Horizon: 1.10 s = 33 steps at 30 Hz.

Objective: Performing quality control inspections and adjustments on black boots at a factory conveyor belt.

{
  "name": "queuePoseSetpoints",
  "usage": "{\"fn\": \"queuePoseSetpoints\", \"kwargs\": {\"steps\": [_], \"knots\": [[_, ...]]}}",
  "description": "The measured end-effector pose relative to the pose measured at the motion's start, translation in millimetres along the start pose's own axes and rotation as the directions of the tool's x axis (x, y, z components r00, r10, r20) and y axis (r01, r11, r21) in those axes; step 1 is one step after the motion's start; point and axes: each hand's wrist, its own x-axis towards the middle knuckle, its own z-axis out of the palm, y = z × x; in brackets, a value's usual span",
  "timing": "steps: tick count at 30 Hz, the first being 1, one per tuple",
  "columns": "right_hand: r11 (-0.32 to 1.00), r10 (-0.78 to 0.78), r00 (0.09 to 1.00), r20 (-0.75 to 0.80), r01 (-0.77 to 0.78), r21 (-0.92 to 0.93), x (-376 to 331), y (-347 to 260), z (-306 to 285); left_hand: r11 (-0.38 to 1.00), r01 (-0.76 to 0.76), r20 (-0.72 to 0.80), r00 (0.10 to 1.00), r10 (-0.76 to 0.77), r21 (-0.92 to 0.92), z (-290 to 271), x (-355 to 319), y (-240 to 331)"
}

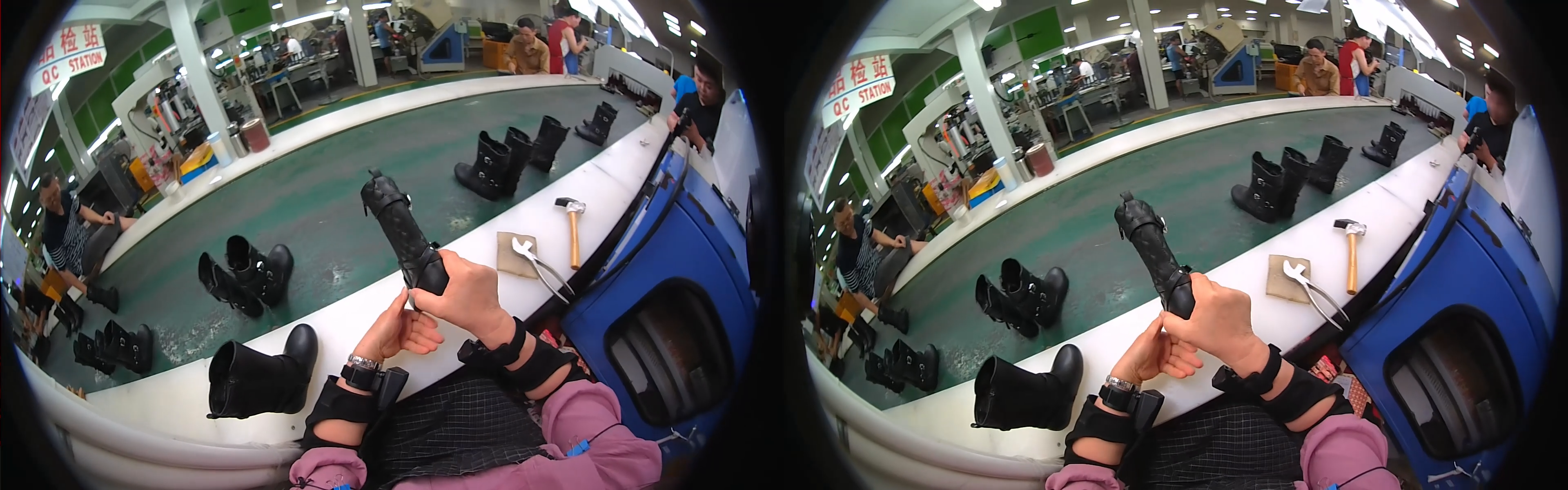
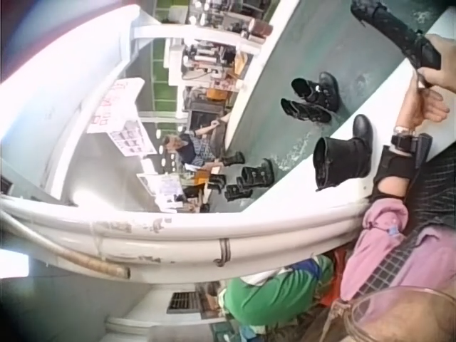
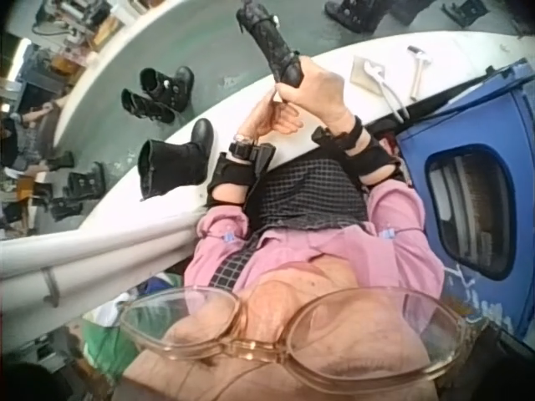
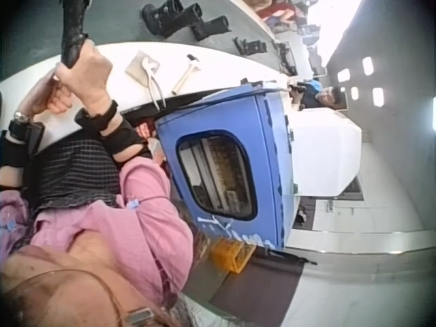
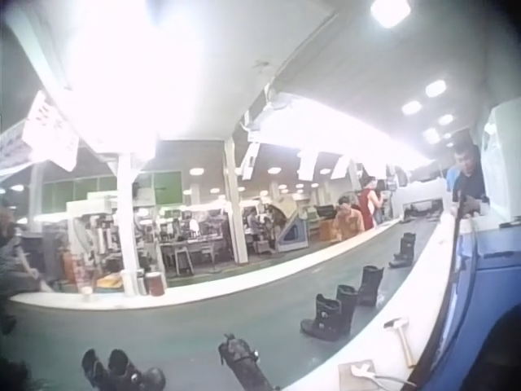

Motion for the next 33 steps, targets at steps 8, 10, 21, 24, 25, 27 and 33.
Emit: {"fn": "queuePoseSetpoints", "kwargs": {"steps": [8, 10, 21, 24, 25, 27, 33], "knots": [[0.997, 0.051, 0.998, -0.026, -0.053, -0.057, -11.2, 17.0, -6.1, 0.845, -0.445, -0.477, 0.697, 0.536, 0.299, 2.6, 11.4, -7.6], [0.999, 0.037, 0.998, -0.045, -0.038, -0.019, -10.5, 16.8, -6.0, 0.583, -0.598, -0.352, 0.467, 0.811, 0.551, 2.4, 11.5, -5.7], [0.996, -0.07, 0.997, -0.032, 0.072, 0.055, -11.0, 11.0, 0.5, 0.235, -0.725, 0.026, 0.329, 0.944, 0.648, 35.7, -4.4, 3.8], [0.99, -0.133, 0.99, -0.052, 0.135, 0.029, -12.1, 12.9, 1.6, 0.206, -0.696, 0.079, 0.354, 0.932, 0.687, 32.8, -6.2, 4.2], [0.99, -0.136, 0.989, -0.057, 0.138, 0.021, -12.1, 12.7, 2.0, 0.223, -0.703, 0.076, 0.367, 0.927, 0.675, 32.2, -7.1, 4.6], [0.991, -0.13, 0.99, -0.049, 0.131, 0.027, -10.9, 12.1, 2.7, 0.238, -0.709, 0.078, 0.382, 0.921, 0.663, 31.3, -11.6, 5.2], [0.991, -0.113, 0.992, -0.046, 0.116, 0.062, -9.0, 13.3, 1.5, 0.313, -0.583, -0.082, 0.388, 0.918, 0.75, 36.8, -66.4, -3.6]]}}
